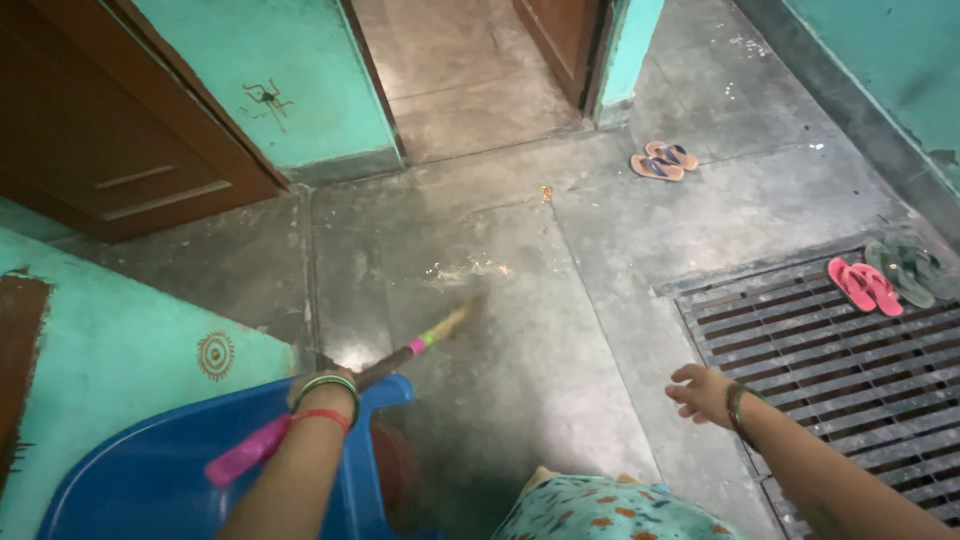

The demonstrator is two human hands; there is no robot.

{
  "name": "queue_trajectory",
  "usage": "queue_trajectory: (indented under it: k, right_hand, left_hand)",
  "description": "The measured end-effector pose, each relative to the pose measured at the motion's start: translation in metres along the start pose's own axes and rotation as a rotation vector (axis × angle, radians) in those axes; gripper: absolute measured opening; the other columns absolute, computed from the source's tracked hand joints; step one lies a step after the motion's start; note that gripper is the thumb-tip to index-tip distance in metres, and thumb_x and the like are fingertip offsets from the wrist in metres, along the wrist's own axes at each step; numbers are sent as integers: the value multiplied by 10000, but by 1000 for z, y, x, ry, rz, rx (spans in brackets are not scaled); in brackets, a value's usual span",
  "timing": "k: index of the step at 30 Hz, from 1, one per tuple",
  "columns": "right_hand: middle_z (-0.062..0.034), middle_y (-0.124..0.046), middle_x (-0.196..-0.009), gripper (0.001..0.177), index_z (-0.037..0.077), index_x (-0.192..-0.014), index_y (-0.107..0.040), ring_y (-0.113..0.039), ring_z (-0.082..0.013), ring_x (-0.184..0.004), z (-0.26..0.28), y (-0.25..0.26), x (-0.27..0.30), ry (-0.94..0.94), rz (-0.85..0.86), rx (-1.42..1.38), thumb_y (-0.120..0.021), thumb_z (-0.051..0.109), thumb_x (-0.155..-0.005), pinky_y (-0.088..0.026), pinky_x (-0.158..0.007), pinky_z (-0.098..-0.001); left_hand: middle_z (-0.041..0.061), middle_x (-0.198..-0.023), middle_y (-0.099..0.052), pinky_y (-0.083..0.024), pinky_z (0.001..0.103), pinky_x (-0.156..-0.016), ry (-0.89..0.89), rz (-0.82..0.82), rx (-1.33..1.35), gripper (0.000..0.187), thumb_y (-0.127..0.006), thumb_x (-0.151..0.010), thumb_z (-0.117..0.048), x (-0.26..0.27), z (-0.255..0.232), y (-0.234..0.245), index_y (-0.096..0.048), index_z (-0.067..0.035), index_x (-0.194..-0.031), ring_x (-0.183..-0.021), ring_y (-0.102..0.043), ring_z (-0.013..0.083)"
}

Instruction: The person sweeps the floor with a broom, moving debris across the concrete and over a metal grate.

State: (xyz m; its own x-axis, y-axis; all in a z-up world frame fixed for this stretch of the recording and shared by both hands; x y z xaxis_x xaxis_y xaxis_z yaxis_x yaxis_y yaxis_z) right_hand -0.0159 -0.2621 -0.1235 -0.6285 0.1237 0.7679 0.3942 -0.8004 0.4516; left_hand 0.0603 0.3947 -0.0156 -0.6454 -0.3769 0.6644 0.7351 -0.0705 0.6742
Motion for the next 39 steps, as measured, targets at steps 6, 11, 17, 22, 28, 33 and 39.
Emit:
queue_trajectory:
  k: [6,11,17,22,28,33,39]
  right_hand:
    - [-138,-775,-1098,565,79,-1390,-576,-763,-200,-882,-21,0,-6,-83,-1,28,-714,346,-911,-639,-746,-351]
    - [-155,-770,-1084,557,58,-1372,-588,-745,-223,-865,-14,-7,-12,-29,17,-59,-716,325,-900,-633,-728,-370]
    - [-162,-786,-1062,547,57,-1353,-605,-758,-210,-858,-3,-8,0,21,-3,-58,-724,328,-892,-634,-728,-357]
    - [-166,-783,-1089,546,70,-1370,-593,-775,-213,-898,-23,-5,-1,-55,9,-59,-698,345,-910,-640,-749,-361]
    - [-156,-762,-1147,563,79,-1383,-582,-756,-249,-943,-40,-6,-5,-96,-27,-123,-724,331,-900,-642,-776,-388]
    - [-178,-774,-1107,569,71,-1371,-596,-765,-248,-904,-31,-16,-7,-5,-12,-105,-721,350,-891,-647,-758,-374]
    - [-166,-770,-1109,592,48,-1375,-575,-768,-228,-898,-24,-29,-6,50,26,-113,-709,357,-889,-649,-753,-369]
  left_hand:
    - [65,-1415,-649,-511,428,-1085,-84,6,-5,473,-694,-966,-437,37,-6,32,-633,-219,-1381,-1327,-616,263]
    - [73,-1424,-634,-481,418,-1119,-234,47,-59,508,-727,-919,-473,54,-52,24,-664,-220,-1354,-1336,-601,268]
    - [107,-1434,-615,-468,419,-1108,-269,95,-102,622,-834,-863,-475,20,-70,-4,-645,-156,-1362,-1327,-599,260]
    - [58,-1411,-653,-506,415,-1091,-166,65,-69,525,-771,-889,-483,19,-41,16,-680,-238,-1344,-1311,-627,258]
    - [80,-1372,-673,-524,407,-1076,-122,-65,38,459,-736,-928,-438,42,-31,46,-678,-247,-1342,-1295,-641,273]
    - [89,-1390,-654,-473,454,-1110,-263,-16,-62,517,-707,-927,-511,43,-72,38,-678,-204,-1343,-1311,-616,292]
    - [107,-1421,-618,-489,509,-1086,-340,89,-85,591,-709,-916,-543,48,-142,10,-653,-150,-1354,-1309,-606,328]
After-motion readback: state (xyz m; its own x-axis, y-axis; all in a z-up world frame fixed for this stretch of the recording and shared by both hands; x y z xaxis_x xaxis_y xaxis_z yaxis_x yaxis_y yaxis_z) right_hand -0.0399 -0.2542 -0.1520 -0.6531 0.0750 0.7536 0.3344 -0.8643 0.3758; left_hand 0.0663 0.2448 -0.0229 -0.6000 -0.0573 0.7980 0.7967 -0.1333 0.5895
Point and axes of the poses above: each hand's wrist, its own x-axis away from the middle knuckle, its own y-axis out of the back of the hand, z = x × y, the point moved 9 cm from there along -x, towards the middle knuckle
